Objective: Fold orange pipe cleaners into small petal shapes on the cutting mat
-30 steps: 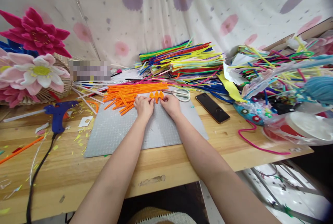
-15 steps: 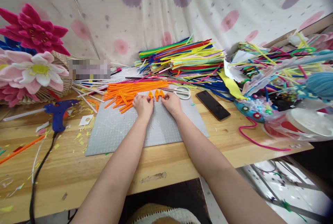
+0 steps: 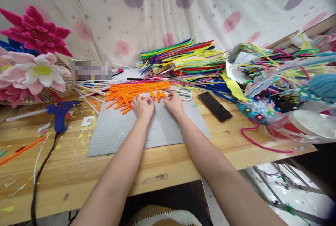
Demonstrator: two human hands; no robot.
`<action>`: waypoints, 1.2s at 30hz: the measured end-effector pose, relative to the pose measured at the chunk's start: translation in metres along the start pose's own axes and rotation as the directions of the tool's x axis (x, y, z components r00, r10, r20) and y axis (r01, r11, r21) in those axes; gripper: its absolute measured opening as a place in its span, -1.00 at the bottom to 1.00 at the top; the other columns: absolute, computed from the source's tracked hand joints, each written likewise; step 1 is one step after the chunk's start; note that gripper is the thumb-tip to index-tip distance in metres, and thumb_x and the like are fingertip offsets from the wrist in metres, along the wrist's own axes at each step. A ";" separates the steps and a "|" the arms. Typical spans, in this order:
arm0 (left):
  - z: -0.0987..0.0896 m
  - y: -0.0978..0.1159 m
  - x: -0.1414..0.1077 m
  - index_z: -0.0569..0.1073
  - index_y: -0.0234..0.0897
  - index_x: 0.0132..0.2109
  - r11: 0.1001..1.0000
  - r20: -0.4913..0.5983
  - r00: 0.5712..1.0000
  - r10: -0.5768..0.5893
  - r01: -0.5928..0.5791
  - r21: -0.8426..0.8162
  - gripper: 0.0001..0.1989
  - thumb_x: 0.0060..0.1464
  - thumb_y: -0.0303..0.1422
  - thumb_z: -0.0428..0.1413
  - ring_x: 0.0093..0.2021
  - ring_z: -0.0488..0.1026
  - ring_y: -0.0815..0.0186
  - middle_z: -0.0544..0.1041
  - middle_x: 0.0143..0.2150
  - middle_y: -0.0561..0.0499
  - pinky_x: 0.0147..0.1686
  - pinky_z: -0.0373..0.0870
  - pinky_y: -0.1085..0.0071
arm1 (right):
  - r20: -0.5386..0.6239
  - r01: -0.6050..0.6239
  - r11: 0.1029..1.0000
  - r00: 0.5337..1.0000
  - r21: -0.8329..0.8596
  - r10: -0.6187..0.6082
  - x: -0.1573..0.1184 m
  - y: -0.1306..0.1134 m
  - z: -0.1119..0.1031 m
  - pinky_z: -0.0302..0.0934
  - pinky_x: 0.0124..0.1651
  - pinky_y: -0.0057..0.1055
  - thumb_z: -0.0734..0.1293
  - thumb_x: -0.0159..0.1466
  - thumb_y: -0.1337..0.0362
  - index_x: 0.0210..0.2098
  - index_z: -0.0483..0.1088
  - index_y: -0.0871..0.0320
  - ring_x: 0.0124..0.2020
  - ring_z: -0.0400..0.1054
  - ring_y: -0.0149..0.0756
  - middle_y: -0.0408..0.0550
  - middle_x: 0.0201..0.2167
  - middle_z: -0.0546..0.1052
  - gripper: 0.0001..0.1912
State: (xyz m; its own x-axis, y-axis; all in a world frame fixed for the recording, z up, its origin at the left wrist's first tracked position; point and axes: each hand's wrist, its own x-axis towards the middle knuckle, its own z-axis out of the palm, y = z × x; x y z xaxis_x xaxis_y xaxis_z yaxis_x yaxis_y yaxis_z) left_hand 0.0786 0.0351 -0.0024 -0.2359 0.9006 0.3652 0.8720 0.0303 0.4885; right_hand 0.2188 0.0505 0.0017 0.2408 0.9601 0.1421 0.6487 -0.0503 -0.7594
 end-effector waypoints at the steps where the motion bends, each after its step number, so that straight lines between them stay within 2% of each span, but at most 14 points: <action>1: -0.001 0.000 -0.001 0.56 -0.21 -0.31 1.000 0.002 1.000 0.000 0.000 -0.003 -0.80 -0.05 -0.26 0.09 -0.03 0.25 -0.01 0.44 -0.16 -0.16 -0.04 0.11 0.07 | 0.001 -0.007 1.000 1.000 0.018 0.007 0.000 0.000 0.000 0.07 -0.35 -0.42 0.27 -0.01 0.22 -0.35 0.27 0.13 -0.48 0.26 -0.34 -0.21 -0.55 0.36 -0.79; 7: -0.013 0.002 0.003 0.54 -0.19 -0.31 0.996 -0.025 0.998 0.059 -0.060 -0.065 -0.82 -0.02 -0.34 0.05 -0.03 0.25 0.06 0.43 -0.19 -0.11 -0.03 0.13 0.13 | -0.025 0.020 0.995 1.000 0.094 -0.018 -0.002 0.004 -0.002 0.04 -0.37 -0.43 0.23 -0.01 0.29 -0.35 0.26 0.12 -0.48 0.24 -0.35 -0.23 -0.58 0.32 -0.81; 9: -0.021 -0.005 0.008 0.53 -0.20 -0.35 0.993 0.002 0.996 0.091 -0.091 -0.080 -0.83 -0.02 -0.35 0.04 -0.04 0.26 0.08 0.43 -0.21 -0.11 -0.02 0.14 0.15 | -0.048 0.037 0.993 0.998 0.113 -0.032 -0.003 0.004 -0.002 0.04 -0.37 -0.43 0.22 0.01 0.29 -0.34 0.26 0.13 -0.49 0.23 -0.36 -0.21 -0.57 0.32 -0.81; 12: -0.033 -0.024 0.014 0.49 -0.23 -0.37 0.996 0.000 0.997 0.074 -0.074 -0.053 -0.84 -0.01 -0.35 0.01 -0.06 0.26 0.08 0.43 -0.22 -0.12 -0.03 0.15 0.14 | -0.047 0.070 0.988 0.997 0.138 -0.064 -0.008 0.001 0.001 0.05 -0.37 -0.43 0.19 0.08 0.27 -0.32 0.29 0.14 -0.49 0.23 -0.36 -0.18 -0.54 0.36 -0.84; 15: -0.045 -0.050 0.013 0.45 -0.25 -0.31 0.995 -0.049 0.994 0.098 -0.098 -0.006 -0.85 0.00 -0.35 0.00 -0.06 0.26 0.08 0.43 -0.22 -0.12 -0.02 0.15 0.16 | 0.050 0.119 0.984 0.991 0.130 -0.126 -0.020 -0.010 0.010 0.06 -0.35 -0.43 0.16 0.17 0.20 -0.35 0.32 0.13 -0.46 0.26 -0.35 -0.14 -0.50 0.41 -0.83; 18: -0.055 -0.072 0.006 0.41 -0.25 -0.20 0.987 -0.055 0.985 0.162 -0.160 0.031 -0.79 -0.03 -0.35 0.04 -0.06 0.26 0.10 0.44 -0.20 -0.11 -0.01 0.14 0.19 | 0.231 0.174 0.980 0.954 0.095 -0.192 -0.036 -0.023 0.020 0.07 -0.32 -0.43 0.15 0.22 0.21 -0.36 0.35 0.11 -0.43 0.30 -0.33 -0.14 -0.52 0.44 -0.81; 20: -0.060 -0.080 0.001 0.40 -0.24 -0.17 0.984 -0.043 0.984 0.173 -0.171 0.051 -0.76 -0.05 -0.34 0.06 -0.03 0.26 0.09 0.44 -0.16 -0.11 0.00 0.13 0.20 | 0.327 0.204 0.976 0.920 0.075 -0.217 -0.042 -0.029 0.026 0.08 -0.31 -0.44 0.14 0.23 0.24 -0.36 0.36 0.10 -0.42 0.32 -0.35 -0.15 -0.53 0.46 -0.81; 23: -0.066 -0.085 -0.004 0.41 -0.19 -0.16 0.986 0.021 0.987 0.158 -0.159 0.054 -0.73 -0.08 -0.30 0.11 0.00 0.25 0.07 0.46 -0.14 -0.09 0.01 0.13 0.18 | 0.371 0.217 0.974 0.901 0.059 -0.223 -0.044 -0.031 0.028 0.08 -0.31 -0.47 0.13 0.25 0.24 -0.36 0.37 0.11 -0.41 0.34 -0.38 -0.18 -0.54 0.47 -0.79; 28: -0.067 -0.086 -0.003 0.41 -0.14 -0.04 0.996 0.051 0.994 0.093 -0.094 0.010 -0.63 -0.06 -0.25 0.12 -0.03 0.29 0.06 0.50 -0.19 -0.09 0.00 0.12 0.16 | 0.369 0.271 0.963 0.893 0.017 -0.258 -0.042 -0.029 0.025 0.05 -0.36 -0.48 0.11 0.26 0.06 -0.47 0.38 0.13 -0.45 0.32 -0.38 -0.15 -0.57 0.46 -0.63; 31: -0.062 -0.086 0.001 0.38 -0.14 0.04 0.997 0.064 0.996 0.065 -0.067 0.032 -0.57 -0.01 -0.20 0.08 0.01 0.28 0.01 0.49 -0.16 -0.12 0.01 0.11 0.10 | 0.367 0.285 0.958 0.892 -0.004 -0.264 -0.043 -0.031 0.024 0.03 -0.38 -0.47 0.13 0.25 0.05 -0.48 0.38 0.13 -0.44 0.30 -0.38 -0.14 -0.54 0.46 -0.63; 33: -0.058 -0.085 0.005 0.42 -0.15 -0.01 0.997 0.071 0.996 0.057 -0.060 0.049 -0.62 0.00 -0.19 0.05 0.01 0.28 0.00 0.49 -0.16 -0.13 0.00 0.11 0.09 | 0.365 0.286 0.958 0.893 -0.009 -0.263 -0.044 -0.031 0.024 0.03 -0.38 -0.48 0.14 0.25 0.07 -0.48 0.38 0.12 -0.45 0.29 -0.38 -0.15 -0.54 0.46 -0.65; 36: -0.055 -0.084 0.010 0.47 -0.19 -0.20 0.999 0.051 0.998 0.043 -0.044 0.024 -0.77 0.01 -0.24 0.05 -0.08 0.34 0.06 0.50 -0.26 -0.10 -0.03 0.15 0.14 | 0.358 0.289 0.957 0.895 -0.012 -0.265 -0.044 -0.031 0.025 0.01 -0.40 -0.48 0.14 0.24 0.07 -0.49 0.37 0.12 -0.46 0.28 -0.38 -0.16 -0.55 0.44 -0.67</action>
State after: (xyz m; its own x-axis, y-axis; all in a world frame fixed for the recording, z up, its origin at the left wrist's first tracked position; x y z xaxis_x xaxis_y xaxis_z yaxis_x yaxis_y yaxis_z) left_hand -0.0204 0.0172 0.0042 -0.1760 0.9222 0.3444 0.8914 0.0008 0.4532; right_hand 0.1699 0.0170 0.0034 -0.2150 0.9713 0.1015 0.6995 0.2256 -0.6781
